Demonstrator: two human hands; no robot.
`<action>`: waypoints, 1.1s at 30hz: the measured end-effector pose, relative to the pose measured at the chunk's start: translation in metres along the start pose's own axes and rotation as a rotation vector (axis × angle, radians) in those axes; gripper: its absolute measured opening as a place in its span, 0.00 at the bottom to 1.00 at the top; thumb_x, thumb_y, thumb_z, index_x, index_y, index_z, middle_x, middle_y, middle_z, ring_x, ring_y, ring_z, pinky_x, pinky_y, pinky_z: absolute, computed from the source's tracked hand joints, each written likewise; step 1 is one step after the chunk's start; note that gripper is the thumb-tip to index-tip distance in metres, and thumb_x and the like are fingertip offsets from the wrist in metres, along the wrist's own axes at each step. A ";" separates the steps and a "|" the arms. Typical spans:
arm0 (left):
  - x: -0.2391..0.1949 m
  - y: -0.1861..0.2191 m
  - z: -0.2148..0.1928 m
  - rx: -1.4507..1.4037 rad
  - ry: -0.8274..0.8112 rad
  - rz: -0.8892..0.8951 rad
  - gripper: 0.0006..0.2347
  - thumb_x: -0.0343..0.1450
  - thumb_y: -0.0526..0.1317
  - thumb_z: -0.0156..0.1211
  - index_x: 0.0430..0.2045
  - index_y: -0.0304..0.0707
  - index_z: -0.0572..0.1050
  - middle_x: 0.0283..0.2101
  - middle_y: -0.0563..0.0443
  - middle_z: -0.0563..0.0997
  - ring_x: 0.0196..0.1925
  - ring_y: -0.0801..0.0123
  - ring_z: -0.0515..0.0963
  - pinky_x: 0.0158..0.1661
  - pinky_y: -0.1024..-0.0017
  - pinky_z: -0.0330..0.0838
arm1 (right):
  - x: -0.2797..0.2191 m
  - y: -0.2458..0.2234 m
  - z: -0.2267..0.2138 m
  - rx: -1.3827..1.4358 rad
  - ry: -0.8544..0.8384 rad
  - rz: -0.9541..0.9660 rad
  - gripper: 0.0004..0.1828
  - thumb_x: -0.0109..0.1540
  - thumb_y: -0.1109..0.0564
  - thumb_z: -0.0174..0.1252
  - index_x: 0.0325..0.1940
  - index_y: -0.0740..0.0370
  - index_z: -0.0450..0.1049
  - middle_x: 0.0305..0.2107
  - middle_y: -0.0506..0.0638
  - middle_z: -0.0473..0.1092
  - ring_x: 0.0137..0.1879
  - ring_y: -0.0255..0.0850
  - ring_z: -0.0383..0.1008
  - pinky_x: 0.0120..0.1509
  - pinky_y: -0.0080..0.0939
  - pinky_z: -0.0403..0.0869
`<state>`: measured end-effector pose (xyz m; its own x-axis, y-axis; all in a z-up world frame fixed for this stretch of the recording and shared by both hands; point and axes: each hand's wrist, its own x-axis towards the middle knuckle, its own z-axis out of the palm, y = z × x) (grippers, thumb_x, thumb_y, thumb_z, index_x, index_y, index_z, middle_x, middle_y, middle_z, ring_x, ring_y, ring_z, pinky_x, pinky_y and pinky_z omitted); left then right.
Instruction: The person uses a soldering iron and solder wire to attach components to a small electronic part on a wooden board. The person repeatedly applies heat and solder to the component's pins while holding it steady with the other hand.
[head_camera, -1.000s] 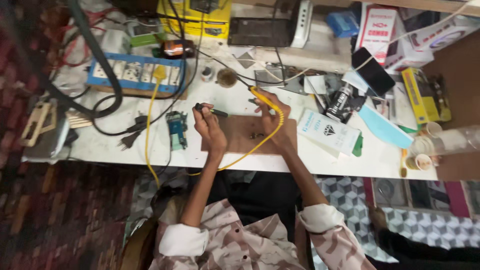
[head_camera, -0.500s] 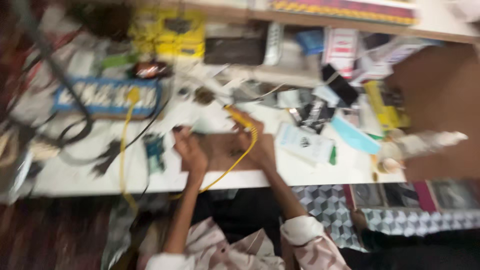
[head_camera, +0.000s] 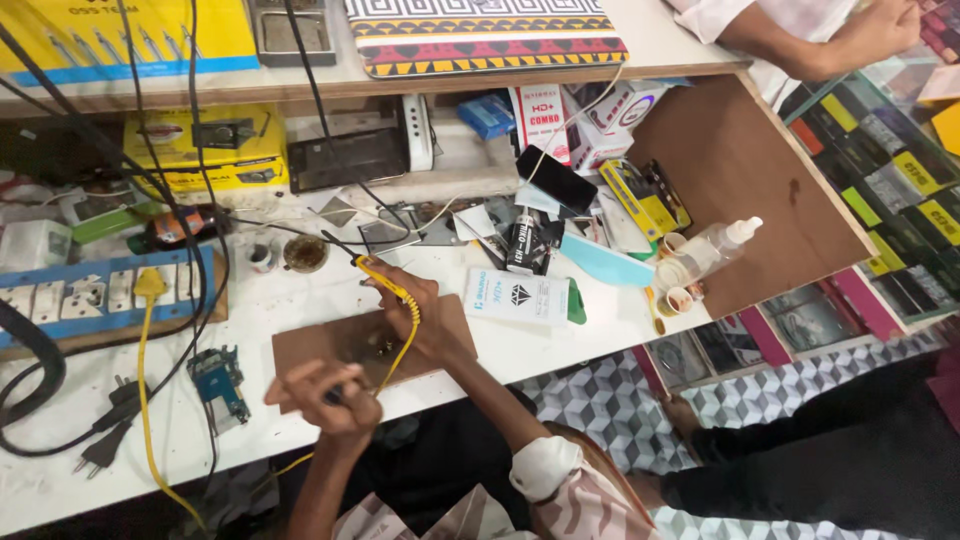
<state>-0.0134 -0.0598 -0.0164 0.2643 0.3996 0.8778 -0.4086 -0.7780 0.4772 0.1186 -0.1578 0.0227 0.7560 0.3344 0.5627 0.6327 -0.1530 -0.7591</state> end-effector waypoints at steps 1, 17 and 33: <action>-0.004 0.008 -0.005 0.002 -0.055 0.040 0.07 0.75 0.45 0.49 0.34 0.44 0.72 0.37 0.50 0.73 0.34 0.70 0.74 0.52 0.58 0.59 | 0.000 0.001 0.002 -0.010 0.035 -0.115 0.13 0.67 0.68 0.55 0.55 0.64 0.76 0.49 0.54 0.79 0.39 0.43 0.82 0.44 0.35 0.80; 0.033 0.159 0.020 -0.050 -0.046 0.684 0.07 0.76 0.49 0.57 0.43 0.53 0.74 0.28 0.70 0.76 0.40 0.79 0.72 0.43 0.67 0.54 | 0.000 -0.015 -0.031 0.127 -0.157 -0.290 0.27 0.62 0.62 0.57 0.66 0.67 0.68 0.65 0.58 0.68 0.69 0.53 0.73 0.71 0.47 0.76; 0.030 0.195 0.034 0.161 -0.165 0.970 0.05 0.81 0.45 0.54 0.47 0.53 0.76 0.37 0.62 0.72 0.46 0.76 0.68 0.47 0.62 0.54 | -0.011 -0.013 -0.029 -0.009 -0.166 -0.260 0.33 0.55 0.68 0.54 0.67 0.65 0.68 0.66 0.59 0.68 0.64 0.52 0.77 0.68 0.45 0.78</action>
<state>-0.0557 -0.2162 0.1012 0.0021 -0.5065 0.8622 -0.3922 -0.7936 -0.4652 0.1070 -0.1861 0.0354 0.5314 0.5109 0.6757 0.8031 -0.0500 -0.5937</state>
